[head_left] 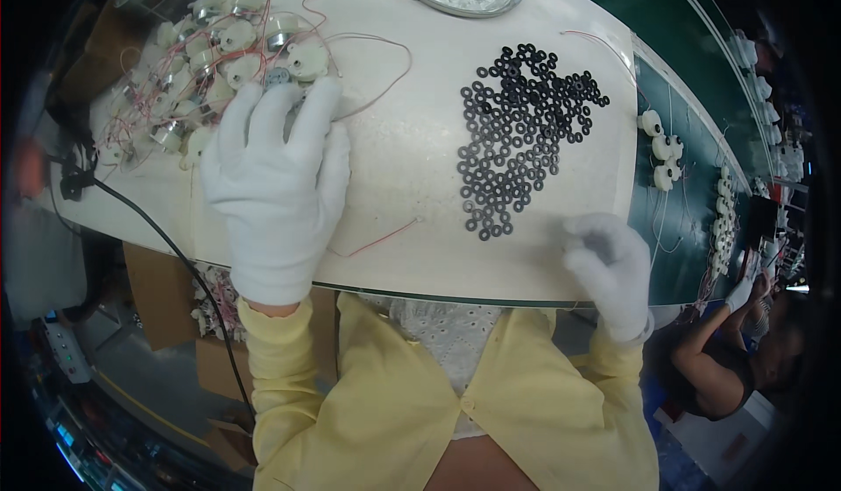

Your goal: The person applies a white substance to small white plastic components using a red brush, then places black washers onto the components. The person handles the components one by one, applying the substance and adding the washers in a repetitive assembly process.

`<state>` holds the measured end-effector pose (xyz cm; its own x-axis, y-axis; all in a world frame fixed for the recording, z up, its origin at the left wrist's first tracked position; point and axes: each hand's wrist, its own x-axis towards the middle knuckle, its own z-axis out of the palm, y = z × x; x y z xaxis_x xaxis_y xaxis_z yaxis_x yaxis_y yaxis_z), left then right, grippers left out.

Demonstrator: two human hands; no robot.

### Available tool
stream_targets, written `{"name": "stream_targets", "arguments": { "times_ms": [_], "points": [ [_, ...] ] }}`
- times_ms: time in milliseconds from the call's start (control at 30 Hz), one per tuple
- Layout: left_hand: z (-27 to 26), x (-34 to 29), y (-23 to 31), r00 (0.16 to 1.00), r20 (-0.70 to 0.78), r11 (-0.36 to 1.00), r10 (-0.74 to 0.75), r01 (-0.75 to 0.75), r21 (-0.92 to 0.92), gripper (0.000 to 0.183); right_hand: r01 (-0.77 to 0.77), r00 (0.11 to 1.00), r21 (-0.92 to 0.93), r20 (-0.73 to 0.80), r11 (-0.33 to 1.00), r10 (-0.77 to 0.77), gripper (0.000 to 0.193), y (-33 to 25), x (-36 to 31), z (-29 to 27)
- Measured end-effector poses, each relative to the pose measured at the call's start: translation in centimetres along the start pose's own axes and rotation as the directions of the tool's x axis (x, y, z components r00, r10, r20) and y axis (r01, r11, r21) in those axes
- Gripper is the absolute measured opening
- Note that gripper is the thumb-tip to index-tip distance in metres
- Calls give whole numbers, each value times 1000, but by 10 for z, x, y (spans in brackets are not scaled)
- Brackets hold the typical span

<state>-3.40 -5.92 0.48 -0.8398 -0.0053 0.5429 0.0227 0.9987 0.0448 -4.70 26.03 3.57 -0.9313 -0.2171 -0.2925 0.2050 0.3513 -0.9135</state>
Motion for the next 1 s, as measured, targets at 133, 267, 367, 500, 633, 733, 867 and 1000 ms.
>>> {"name": "stream_targets", "arguments": {
  "times_ms": [133, 267, 367, 500, 633, 733, 867, 1000],
  "points": [
    [-7, 7, -2, 997, 68, 999, 40, -42, 27, 34, 399, 916, -515, 189, 759, -354, 39, 11, 8, -3],
    [4, 2, 0, 999, 49, 998, 22, -26, 65, 36, 489, 872, -480, 251, 728, -420, 40, 6, 12, 6],
    [3, -4, -8, 993, 52, 994, 107, -108, 24, 39, 562, 827, -508, 335, 652, -452, 42, -2, 18, 12],
    [1, -20, -5, 988, -16, 977, 152, -152, -151, 36, 618, 786, -534, 396, 577, -475, 44, -5, 21, 15],
    [-4, -39, 7, 991, -41, 952, 125, -132, -275, 33, 569, 823, -572, 393, 591, -411, 44, -11, 20, 17],
    [-15, -46, 9, 996, 49, 938, 75, -54, -341, 34, 508, 861, -589, 332, 629, -385, 42, -10, 17, 18],
    [-15, -48, 10, 996, 84, 926, 13, 20, -378, 35, 426, 903, -531, 201, 732, -380, 34, -3, 10, 28],
    [-14, -42, 7, 999, 30, 932, 43, -29, -362, 32, 309, 947, -529, 95, 791, -307, 31, -2, 5, 37]
  ]
}}
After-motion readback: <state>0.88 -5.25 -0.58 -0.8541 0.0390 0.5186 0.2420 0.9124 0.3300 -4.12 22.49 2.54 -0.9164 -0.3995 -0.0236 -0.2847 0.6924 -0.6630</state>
